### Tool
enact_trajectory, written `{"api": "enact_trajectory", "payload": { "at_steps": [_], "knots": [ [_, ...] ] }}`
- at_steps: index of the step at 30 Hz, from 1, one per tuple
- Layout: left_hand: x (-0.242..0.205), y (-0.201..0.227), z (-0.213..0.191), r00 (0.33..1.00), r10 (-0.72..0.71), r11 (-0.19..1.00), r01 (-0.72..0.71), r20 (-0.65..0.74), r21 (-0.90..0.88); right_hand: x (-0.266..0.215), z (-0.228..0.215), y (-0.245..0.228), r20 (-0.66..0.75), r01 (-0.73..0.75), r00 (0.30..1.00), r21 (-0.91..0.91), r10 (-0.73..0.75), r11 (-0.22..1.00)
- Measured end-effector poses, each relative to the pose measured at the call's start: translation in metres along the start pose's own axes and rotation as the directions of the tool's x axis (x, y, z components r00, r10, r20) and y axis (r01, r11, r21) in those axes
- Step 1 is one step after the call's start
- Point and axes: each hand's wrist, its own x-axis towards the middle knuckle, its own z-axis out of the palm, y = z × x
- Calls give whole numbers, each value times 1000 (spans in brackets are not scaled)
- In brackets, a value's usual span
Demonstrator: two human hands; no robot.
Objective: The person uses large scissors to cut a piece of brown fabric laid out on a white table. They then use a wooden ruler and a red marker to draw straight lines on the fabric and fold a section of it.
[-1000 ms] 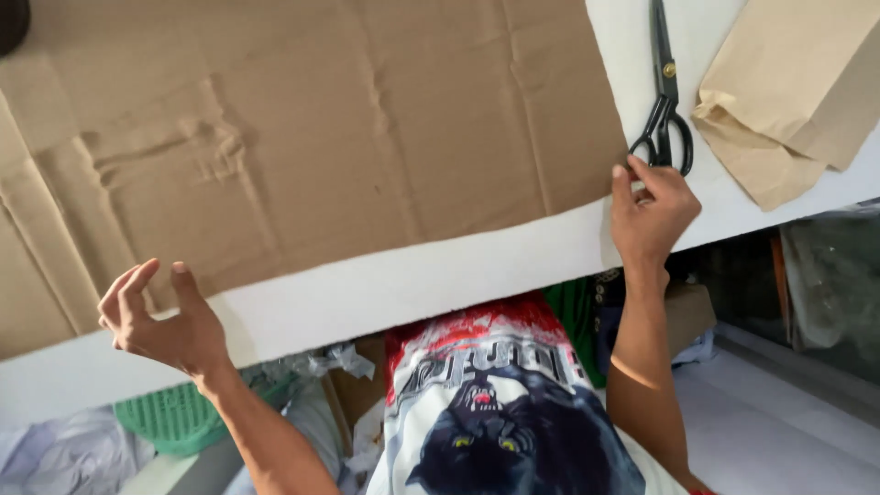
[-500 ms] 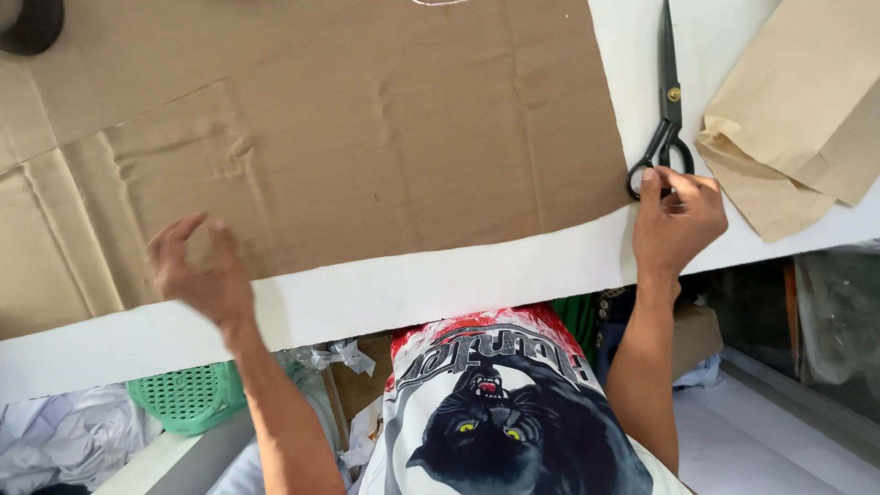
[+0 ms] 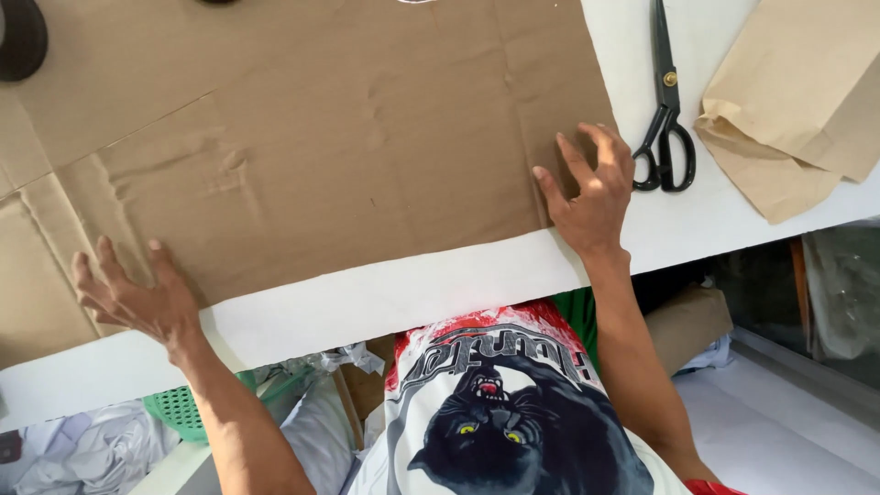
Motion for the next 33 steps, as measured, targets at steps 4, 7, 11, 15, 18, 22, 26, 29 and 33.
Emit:
{"api": "enact_trajectory", "payload": {
  "at_steps": [4, 7, 11, 15, 18, 22, 26, 29, 33],
  "knots": [
    [-3, -1, -3, 988, -72, 997, 76, 136, -25, -13, 3, 0, 40, 10, 999, -16, -9, 1000],
    [-12, 0, -8, 993, -52, 999, 52, 105, -3, -18, -2, -4, 68, -3, 998, -7, 4, 1000],
    [-18, -3, -12, 997, -19, 1000, 21, 73, -24, -18, -6, -5, 64, 11, 998, -13, -10, 1000],
    [-16, -3, -17, 996, -20, 1000, 22, 91, -17, -19, -22, -3, 28, -47, 999, 78, 45, 996],
    [-6, -12, -12, 996, 64, 996, -60, -67, 66, -17, -51, 18, -164, -93, 981, 48, 99, 995],
    [-3, 62, -28, 989, 55, 977, -82, -138, -197, -16, -56, 47, -242, -153, 959, -6, 147, 988],
    [-20, 111, -21, 971, 205, 947, -228, -121, -228, -22, -53, 69, -42, -213, 976, 39, 215, 976],
    [-35, 143, -11, 964, 241, 934, -261, -110, -245, -6, -50, 76, -134, -226, 967, -48, 218, 973],
    [-67, 160, -16, 982, 186, 917, -178, -12, -357, 54, -58, 87, -242, -77, 968, -28, 68, 997]
  ]
}}
